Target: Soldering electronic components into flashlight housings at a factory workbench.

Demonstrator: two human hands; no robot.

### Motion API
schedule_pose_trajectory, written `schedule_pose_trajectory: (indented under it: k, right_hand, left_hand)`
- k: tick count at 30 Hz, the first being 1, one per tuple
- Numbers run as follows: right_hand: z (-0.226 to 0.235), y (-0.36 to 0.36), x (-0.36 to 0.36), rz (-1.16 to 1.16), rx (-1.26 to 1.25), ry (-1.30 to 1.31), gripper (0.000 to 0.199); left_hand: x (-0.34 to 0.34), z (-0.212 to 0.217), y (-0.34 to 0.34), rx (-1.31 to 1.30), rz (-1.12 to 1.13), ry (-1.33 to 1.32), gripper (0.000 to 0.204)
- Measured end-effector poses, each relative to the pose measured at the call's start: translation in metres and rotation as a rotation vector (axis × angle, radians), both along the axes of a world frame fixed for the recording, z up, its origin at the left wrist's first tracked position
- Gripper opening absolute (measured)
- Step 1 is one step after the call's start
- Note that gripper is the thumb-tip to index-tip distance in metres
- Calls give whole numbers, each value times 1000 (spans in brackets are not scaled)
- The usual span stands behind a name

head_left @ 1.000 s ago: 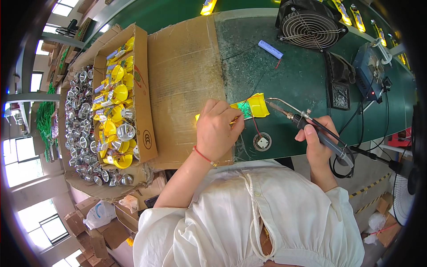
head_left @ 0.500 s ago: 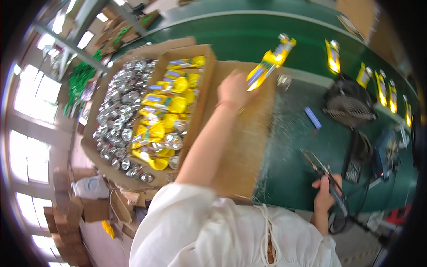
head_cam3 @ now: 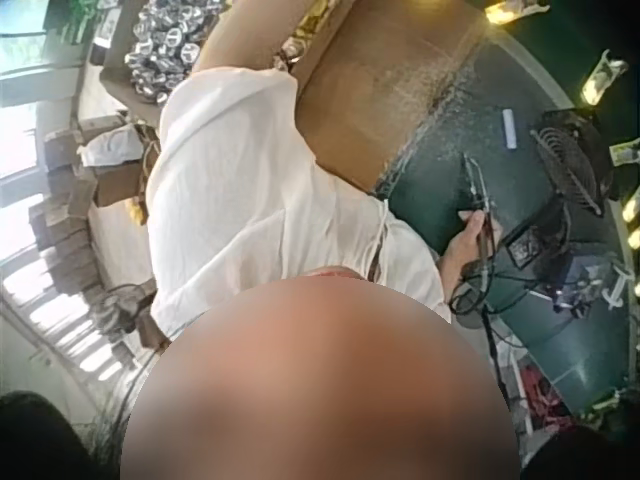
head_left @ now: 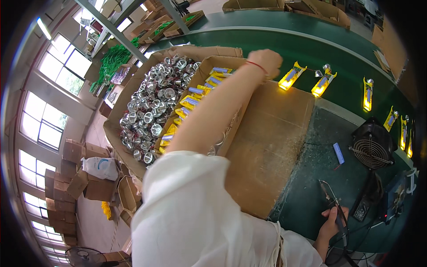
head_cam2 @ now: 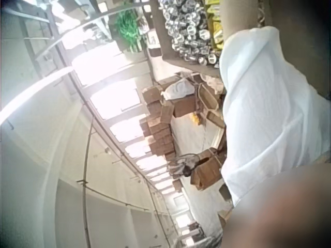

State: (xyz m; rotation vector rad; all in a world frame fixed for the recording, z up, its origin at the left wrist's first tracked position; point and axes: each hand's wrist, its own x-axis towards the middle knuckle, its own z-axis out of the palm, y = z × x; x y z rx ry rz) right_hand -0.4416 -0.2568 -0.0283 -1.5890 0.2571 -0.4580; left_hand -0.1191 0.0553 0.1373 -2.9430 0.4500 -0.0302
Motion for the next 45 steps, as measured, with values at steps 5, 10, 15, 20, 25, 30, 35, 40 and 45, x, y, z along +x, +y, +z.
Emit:
schedule_pose_trajectory:
  k: [5,10,15,20,25,30,35,40,45]
  right_hand:
    - [-1,4,1,21,-23,-14,15]
    - [1,7,-2,30,-89,-27,14]
    - [6,19,1,29,-106,-28,13]
    - [11,24,-15,21,-42,-9,15]
    - [15,26,-12,72,15,-10,12]
    - [18,22,-15,58,43,-51,11]
    - [15,23,-17,49,80,-70,12]
    - [13,19,-20,47,86,-56,11]
    - [11,18,-21,41,76,-85,12]
  left_hand:
    - [-78,40,127,71,22,272,19]
    - [-115,11,165,-205,-53,380,45]
    - [-106,-4,155,-169,68,442,49]
    - [-111,-23,147,-183,-63,199,40]
    - [-122,-29,167,-335,-161,203,24]
    - [-122,-28,158,-309,-217,141,22]
    - [-122,-34,156,-331,-233,156,36]
    - [-112,-43,160,-428,-233,131,29]
    - [-114,-40,162,-500,-172,140,19]
